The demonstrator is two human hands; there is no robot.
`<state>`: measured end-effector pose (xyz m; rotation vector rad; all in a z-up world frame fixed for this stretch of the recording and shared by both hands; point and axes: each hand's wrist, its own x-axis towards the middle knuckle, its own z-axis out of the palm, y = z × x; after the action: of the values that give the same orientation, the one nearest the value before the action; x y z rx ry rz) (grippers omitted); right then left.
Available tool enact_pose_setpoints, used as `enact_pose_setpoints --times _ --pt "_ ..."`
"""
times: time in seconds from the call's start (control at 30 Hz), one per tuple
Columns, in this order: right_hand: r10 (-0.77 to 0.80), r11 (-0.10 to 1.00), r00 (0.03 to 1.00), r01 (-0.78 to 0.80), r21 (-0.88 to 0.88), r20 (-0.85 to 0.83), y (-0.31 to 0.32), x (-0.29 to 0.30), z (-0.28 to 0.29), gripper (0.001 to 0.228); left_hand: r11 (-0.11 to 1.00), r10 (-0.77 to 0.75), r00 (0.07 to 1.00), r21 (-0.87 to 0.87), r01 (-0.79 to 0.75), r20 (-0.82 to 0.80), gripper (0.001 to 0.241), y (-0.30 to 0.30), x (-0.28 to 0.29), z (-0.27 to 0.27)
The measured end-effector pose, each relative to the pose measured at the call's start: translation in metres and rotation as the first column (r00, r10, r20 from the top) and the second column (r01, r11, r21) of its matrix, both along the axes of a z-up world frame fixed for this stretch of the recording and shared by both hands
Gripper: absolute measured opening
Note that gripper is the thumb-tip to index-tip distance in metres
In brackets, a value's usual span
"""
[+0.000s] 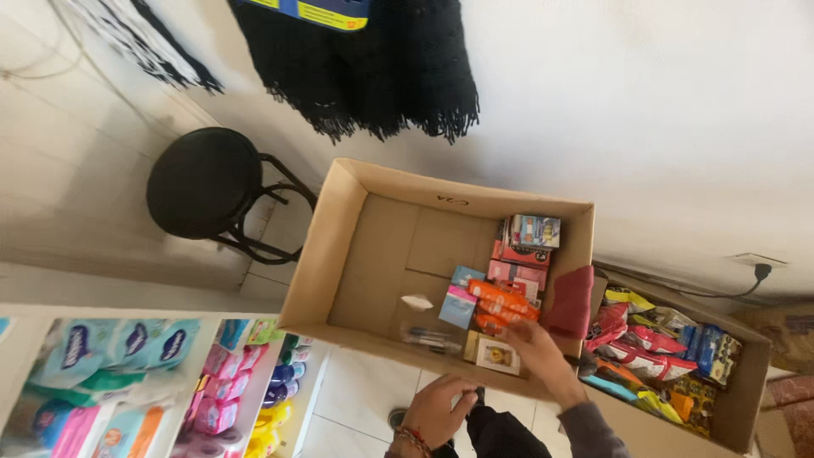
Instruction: The person transfers various items, including small packages, bottles, and boxed goods, from a cardboard box on the floor to a white shelf, organizing them in different sections.
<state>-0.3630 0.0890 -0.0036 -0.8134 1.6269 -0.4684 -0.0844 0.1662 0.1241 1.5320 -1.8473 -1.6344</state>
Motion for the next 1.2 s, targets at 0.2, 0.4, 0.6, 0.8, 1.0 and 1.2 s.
enact_pose_setpoints --times 0.2,0.4,0.6,0.8,1.0,1.2 --pt "-0.255 0.960 0.893 0.280 0.013 -0.369 -0.112 -0.038 -0.009 0.086 0.998 -0.040 0.999 -0.046 0.042 0.035 0.029 -0.076 -0.046 -0.026" --pt "-0.368 0.924 0.897 0.383 0.016 -0.246 -0.197 -0.042 0.012 0.094 1.000 0.029 0.999 0.013 -0.028 -0.025 0.035 -0.171 -0.090 -0.076" --pt "-0.454 0.886 0.872 0.464 0.010 -0.182 -0.214 -0.058 -0.051 0.103 0.986 0.163 0.985 -0.031 -0.161 0.060 0.041 -0.252 -0.126 -0.147" --pt "-0.416 0.908 0.891 0.417 -0.035 -0.180 -0.203 -0.061 -0.066 0.096 0.964 0.264 0.960 0.012 -0.264 -0.087 0.049 -0.291 -0.145 -0.216" --pt "-0.413 0.911 0.900 0.407 -0.071 -0.138 -0.199 -0.056 -0.057 0.073 0.903 0.402 0.909 0.208 -0.375 -0.108 0.059 -0.312 -0.175 -0.257" --pt "-0.452 0.891 0.891 0.449 -0.070 -0.047 -0.210 -0.058 -0.061 0.075 0.912 0.402 0.904 0.144 -0.383 -0.147 0.058 -0.323 -0.185 -0.232"
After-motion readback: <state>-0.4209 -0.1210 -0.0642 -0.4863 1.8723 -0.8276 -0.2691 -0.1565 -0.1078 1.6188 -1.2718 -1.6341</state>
